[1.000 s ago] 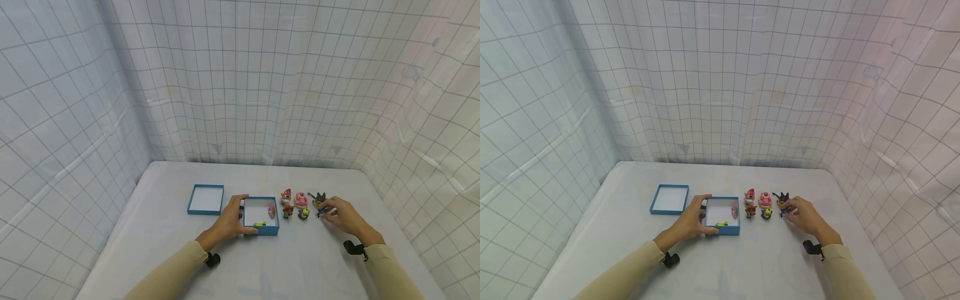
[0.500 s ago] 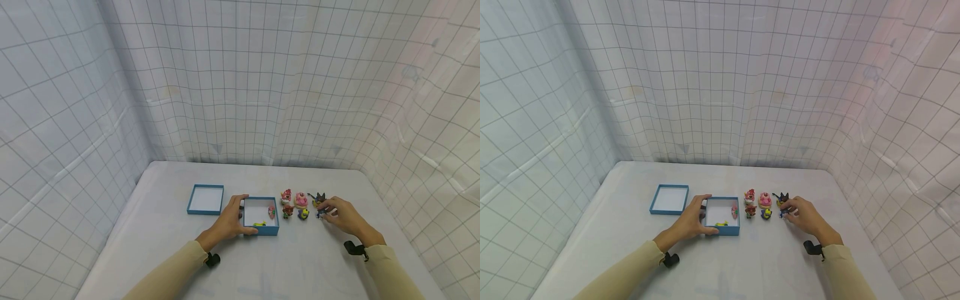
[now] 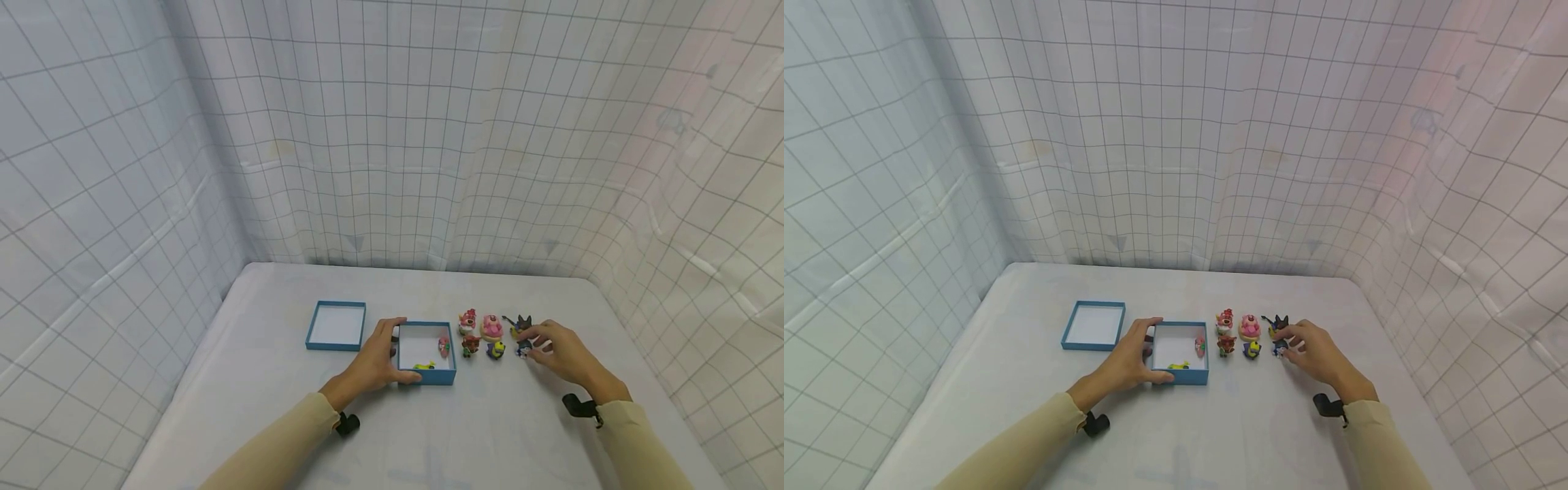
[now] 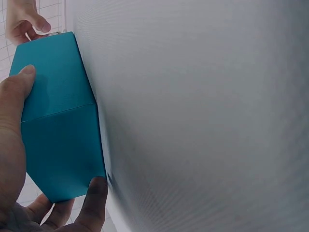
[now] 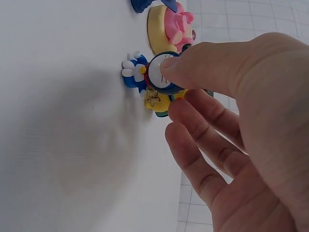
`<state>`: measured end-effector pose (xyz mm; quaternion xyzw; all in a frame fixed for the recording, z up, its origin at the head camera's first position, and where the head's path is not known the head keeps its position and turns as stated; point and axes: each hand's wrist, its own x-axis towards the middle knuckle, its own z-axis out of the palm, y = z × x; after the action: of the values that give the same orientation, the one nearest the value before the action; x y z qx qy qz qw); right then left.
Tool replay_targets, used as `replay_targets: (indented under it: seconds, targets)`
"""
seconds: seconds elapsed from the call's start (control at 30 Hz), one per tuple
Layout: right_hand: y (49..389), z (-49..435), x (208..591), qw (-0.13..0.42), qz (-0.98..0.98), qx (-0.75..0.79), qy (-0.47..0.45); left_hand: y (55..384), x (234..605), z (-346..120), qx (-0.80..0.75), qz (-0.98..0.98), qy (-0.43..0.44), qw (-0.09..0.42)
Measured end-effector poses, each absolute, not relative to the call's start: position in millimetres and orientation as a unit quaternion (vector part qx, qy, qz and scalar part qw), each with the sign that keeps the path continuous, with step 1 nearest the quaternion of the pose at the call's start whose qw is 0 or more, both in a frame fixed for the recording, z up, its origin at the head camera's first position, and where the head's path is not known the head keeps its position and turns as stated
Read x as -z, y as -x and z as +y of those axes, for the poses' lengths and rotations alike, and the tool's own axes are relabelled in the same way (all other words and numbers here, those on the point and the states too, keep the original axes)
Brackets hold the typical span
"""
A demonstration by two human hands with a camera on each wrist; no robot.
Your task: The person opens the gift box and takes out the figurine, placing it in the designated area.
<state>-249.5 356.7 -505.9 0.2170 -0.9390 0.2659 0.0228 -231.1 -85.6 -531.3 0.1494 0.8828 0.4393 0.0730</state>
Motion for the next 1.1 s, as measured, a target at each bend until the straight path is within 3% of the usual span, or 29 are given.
replay_targets:
  seconds: [1.1]
  targets:
    - [241.3,327.2,470.5,0.101,-0.934,-0.237,-0.248,230.8,529.9,-85.1,-0.442,0.881,-0.153,0.071]
